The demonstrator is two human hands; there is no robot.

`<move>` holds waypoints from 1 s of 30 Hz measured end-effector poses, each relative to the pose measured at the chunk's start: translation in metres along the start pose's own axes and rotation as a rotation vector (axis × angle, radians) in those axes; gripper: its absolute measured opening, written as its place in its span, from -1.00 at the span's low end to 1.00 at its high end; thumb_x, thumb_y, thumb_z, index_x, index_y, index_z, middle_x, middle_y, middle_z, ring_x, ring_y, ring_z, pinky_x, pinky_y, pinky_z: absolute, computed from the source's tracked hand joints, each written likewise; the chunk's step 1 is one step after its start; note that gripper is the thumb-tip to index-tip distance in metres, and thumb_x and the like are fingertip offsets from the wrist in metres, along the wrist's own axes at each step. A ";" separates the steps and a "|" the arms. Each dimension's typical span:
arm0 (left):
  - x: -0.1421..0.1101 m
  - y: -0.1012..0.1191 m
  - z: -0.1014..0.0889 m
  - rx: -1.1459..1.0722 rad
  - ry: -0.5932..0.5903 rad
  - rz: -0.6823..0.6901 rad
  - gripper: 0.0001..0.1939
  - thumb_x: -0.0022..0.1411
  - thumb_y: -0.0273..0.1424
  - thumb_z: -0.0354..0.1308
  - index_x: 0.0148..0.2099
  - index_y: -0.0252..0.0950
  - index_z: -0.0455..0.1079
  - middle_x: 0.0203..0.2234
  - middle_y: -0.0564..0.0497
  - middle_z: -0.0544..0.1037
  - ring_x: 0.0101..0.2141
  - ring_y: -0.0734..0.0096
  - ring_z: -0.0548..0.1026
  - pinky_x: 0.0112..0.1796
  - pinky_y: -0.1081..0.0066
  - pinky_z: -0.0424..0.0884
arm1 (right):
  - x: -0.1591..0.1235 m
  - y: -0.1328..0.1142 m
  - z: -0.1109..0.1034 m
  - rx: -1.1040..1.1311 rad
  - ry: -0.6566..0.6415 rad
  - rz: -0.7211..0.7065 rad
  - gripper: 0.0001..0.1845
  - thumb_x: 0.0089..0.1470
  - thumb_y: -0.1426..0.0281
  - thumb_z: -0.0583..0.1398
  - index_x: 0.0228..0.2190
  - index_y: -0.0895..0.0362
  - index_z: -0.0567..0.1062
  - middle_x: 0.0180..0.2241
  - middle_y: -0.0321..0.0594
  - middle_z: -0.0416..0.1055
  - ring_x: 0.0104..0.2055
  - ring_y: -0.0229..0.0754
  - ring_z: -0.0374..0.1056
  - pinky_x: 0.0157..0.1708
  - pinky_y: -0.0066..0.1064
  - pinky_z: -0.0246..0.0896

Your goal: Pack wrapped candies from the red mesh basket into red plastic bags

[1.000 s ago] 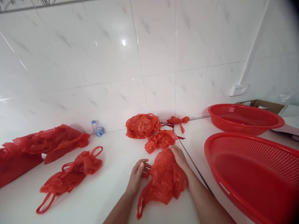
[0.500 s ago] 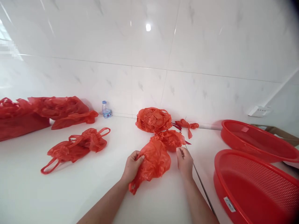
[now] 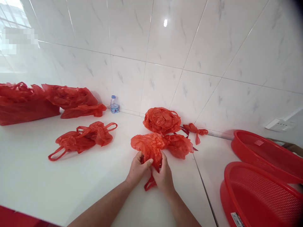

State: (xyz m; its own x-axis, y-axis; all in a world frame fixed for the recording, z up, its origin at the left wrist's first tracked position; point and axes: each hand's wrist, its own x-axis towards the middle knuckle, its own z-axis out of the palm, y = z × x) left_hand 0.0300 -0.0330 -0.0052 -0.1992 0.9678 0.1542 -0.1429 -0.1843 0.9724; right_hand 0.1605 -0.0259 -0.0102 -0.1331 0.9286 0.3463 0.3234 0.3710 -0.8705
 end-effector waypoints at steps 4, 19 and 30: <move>0.005 -0.011 -0.003 0.165 -0.017 0.014 -0.79 -0.02 -0.38 0.23 -0.33 -0.25 0.26 -0.47 0.10 0.39 -0.44 0.45 0.34 -0.39 0.46 0.30 | 0.017 0.023 -0.019 0.044 0.066 0.168 -0.69 0.06 0.28 0.11 -0.15 0.08 0.41 -0.25 -0.18 0.49 -0.23 -0.10 0.41 -0.22 -0.30 0.32; 0.035 -0.010 -0.050 0.596 0.435 0.188 -0.86 0.01 -0.41 0.11 -0.29 -0.22 0.31 -0.32 -0.01 0.42 -0.25 0.25 0.40 -0.22 0.28 0.34 | 0.043 0.074 -0.068 0.627 0.323 0.437 -0.53 -0.16 0.07 0.29 -0.27 0.13 0.47 -0.29 -0.17 0.52 -0.28 -0.10 0.46 -0.39 -0.35 0.39; 0.021 -0.012 -0.033 0.758 -0.011 0.168 -0.80 0.15 -0.48 -0.11 -0.30 -0.19 0.33 -0.42 0.06 0.47 -0.37 0.36 0.41 -0.32 0.38 0.31 | 0.041 0.051 -0.073 1.032 0.077 0.564 -0.63 -0.10 0.21 0.30 -0.21 0.08 0.50 -0.17 -0.18 0.52 -0.06 -0.05 0.41 -0.13 -0.24 0.38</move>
State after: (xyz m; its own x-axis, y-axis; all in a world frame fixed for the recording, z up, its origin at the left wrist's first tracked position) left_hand -0.0041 -0.0160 -0.0193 -0.1495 0.9396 0.3080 0.5911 -0.1648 0.7896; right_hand 0.2400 0.0310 -0.0152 -0.1458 0.9712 -0.1886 -0.5973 -0.2384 -0.7658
